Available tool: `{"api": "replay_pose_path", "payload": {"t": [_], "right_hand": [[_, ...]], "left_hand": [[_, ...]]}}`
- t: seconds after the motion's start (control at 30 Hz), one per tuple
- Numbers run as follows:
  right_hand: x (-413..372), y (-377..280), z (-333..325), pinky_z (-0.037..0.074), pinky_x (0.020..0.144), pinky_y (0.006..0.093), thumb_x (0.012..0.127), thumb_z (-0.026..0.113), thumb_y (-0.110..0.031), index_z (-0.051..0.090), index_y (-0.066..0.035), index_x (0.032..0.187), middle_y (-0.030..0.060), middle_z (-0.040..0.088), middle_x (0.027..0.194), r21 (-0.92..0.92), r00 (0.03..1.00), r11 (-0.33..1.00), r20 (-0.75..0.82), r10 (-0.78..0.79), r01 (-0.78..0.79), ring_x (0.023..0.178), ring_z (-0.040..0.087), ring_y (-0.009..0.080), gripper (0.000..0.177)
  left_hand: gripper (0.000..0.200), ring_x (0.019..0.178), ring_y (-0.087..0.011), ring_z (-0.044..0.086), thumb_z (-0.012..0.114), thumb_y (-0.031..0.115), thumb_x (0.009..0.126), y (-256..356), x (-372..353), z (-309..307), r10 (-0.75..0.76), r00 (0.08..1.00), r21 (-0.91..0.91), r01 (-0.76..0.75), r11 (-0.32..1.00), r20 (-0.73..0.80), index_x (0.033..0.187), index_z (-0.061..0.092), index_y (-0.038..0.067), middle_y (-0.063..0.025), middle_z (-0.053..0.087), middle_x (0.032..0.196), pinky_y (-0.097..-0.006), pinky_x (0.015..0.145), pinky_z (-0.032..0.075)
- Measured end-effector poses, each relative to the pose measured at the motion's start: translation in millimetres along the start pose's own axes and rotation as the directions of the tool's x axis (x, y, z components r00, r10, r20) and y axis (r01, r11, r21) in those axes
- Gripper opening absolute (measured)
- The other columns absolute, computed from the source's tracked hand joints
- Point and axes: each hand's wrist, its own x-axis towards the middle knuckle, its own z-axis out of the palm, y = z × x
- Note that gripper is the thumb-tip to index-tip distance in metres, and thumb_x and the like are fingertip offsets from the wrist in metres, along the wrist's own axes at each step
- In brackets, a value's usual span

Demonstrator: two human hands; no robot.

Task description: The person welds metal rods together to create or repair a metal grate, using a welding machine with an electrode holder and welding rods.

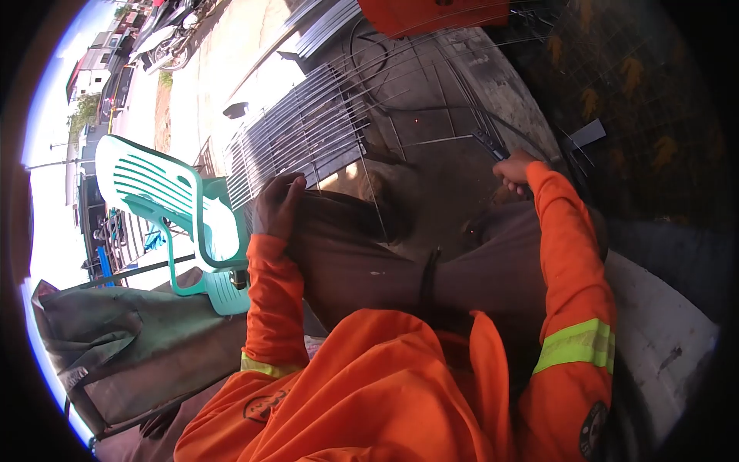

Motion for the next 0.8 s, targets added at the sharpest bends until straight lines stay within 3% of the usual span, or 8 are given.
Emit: {"api": "replay_pose_path", "payload": {"t": [0.1,0.13,0.17,0.2,0.27,0.37,0.67,0.8], "right_hand": [[-6.5,-0.8,5.9,0.055,0.059,0.0426,0.079,0.066,-0.02,0.063,0.007,0.097,0.0169,0.07,0.079,-0.081,0.997,0.996,-0.069,0.028,-0.033,0.062,0.068,0.0288,0.032],[-3.6,5.2,12.2,0.055,0.07,0.0454,0.079,0.067,-0.019,0.063,0.005,0.104,0.0193,0.07,0.087,-0.201,0.94,0.968,-0.273,-0.204,0.152,0.076,0.069,0.0347,0.035],[-8.4,4.8,17.3,0.056,0.081,0.0483,0.078,0.068,-0.018,0.063,0.004,0.111,0.0217,0.07,0.096,-0.351,0.793,0.888,-0.428,-0.434,0.297,0.089,0.07,0.0407,0.04],[-13.1,4.8,22.5,0.056,0.081,0.0483,0.078,0.068,-0.018,0.063,0.004,0.111,0.0217,0.07,0.096,-0.355,0.795,0.886,-0.421,-0.436,0.298,0.089,0.07,0.0407,0.04],[-23.8,3.2,31.0,0.049,0.098,0.0511,0.08,0.068,-0.017,0.06,-0.002,0.123,0.0253,0.066,0.114,-0.373,0.669,0.868,-0.558,-0.491,0.326,0.113,0.06,0.0467,0.047],[-25.8,8.9,28.2,0.048,0.1,0.0501,0.082,0.067,-0.018,0.059,-0.004,0.128,0.027,0.061,0.123,-0.397,0.665,0.863,-0.557,-0.497,0.313,0.118,0.058,0.0446,0.049],[-22.0,-0.6,29.0,0.049,0.098,0.0519,0.084,0.066,-0.022,0.058,-0.004,0.129,0.0254,0.062,0.122,-0.383,0.768,0.893,-0.49,-0.412,0.234,0.115,0.06,0.045,0.049],[-14.1,11.9,31.0,0.051,0.095,0.0525,0.084,0.065,-0.023,0.059,-0.006,0.125,0.0241,0.065,0.117,-0.444,0.718,0.864,-0.517,-0.465,0.24,0.111,0.062,0.046,0.044]], "left_hand": [[0.034,0.1,-0.0346,0.069,0.067,0.04,0.094,3.0,-0.5,-0.5,0.016,1.0,-0.005,-0.016,1.0,0.003,0.106,0.077,0.01,-0.0156,0.07,0.103,-0.0413,0.088,0.052],[0.034,0.1,-0.0346,0.069,0.067,0.04,0.094,4.9,-0.8,-1.0,0.01,1.0,-0.007,-0.01,1.0,0.0,0.106,0.077,0.01,-0.0156,0.07,0.103,-0.0413,0.088,0.052],[0.034,0.099,-0.0348,0.069,0.067,0.04,0.094,7.5,-1.1,-1.5,0.017,1.0,-0.002,-0.017,1.0,0.001,0.106,0.077,0.009,-0.0157,0.07,0.103,-0.0415,0.088,0.052],[0.034,0.099,-0.035,0.069,0.066,0.04,0.094,8.3,-1.4,-1.7,0.023,1.0,0.003,-0.023,1.0,0.004,0.105,0.077,0.009,-0.0158,0.07,0.103,-0.0418,0.087,0.052],[0.034,0.098,-0.0351,0.069,0.066,0.04,0.094,7.1,-1.4,-0.9,0.03,1.0,0.015,-0.03,0.999,-0.004,0.105,0.077,0.009,-0.016,0.07,0.103,-0.0418,0.087,0.052],[0.035,0.097,-0.035,0.069,0.067,0.04,0.094,2.7,0.4,1.4,0.056,0.998,0.028,-0.056,0.998,-0.01,0.105,0.077,0.008,-0.0163,0.07,0.102,-0.0417,0.086,0.053],[0.038,0.098,-0.0343,0.069,0.067,0.042,0.094,1.8,1.6,2.3,0.027,1.0,0.017,-0.027,0.999,-0.004,0.105,0.077,0.007,-0.0161,0.071,0.103,-0.0414,0.087,0.052],[0.038,0.099,-0.0334,0.069,0.067,0.042,0.093,7.0,0.0,-0.7,0.011,1.0,0.016,-0.011,1.0,0.006,0.105,0.077,0.007,-0.0157,0.071,0.103,-0.0411,0.087,0.052]]}}
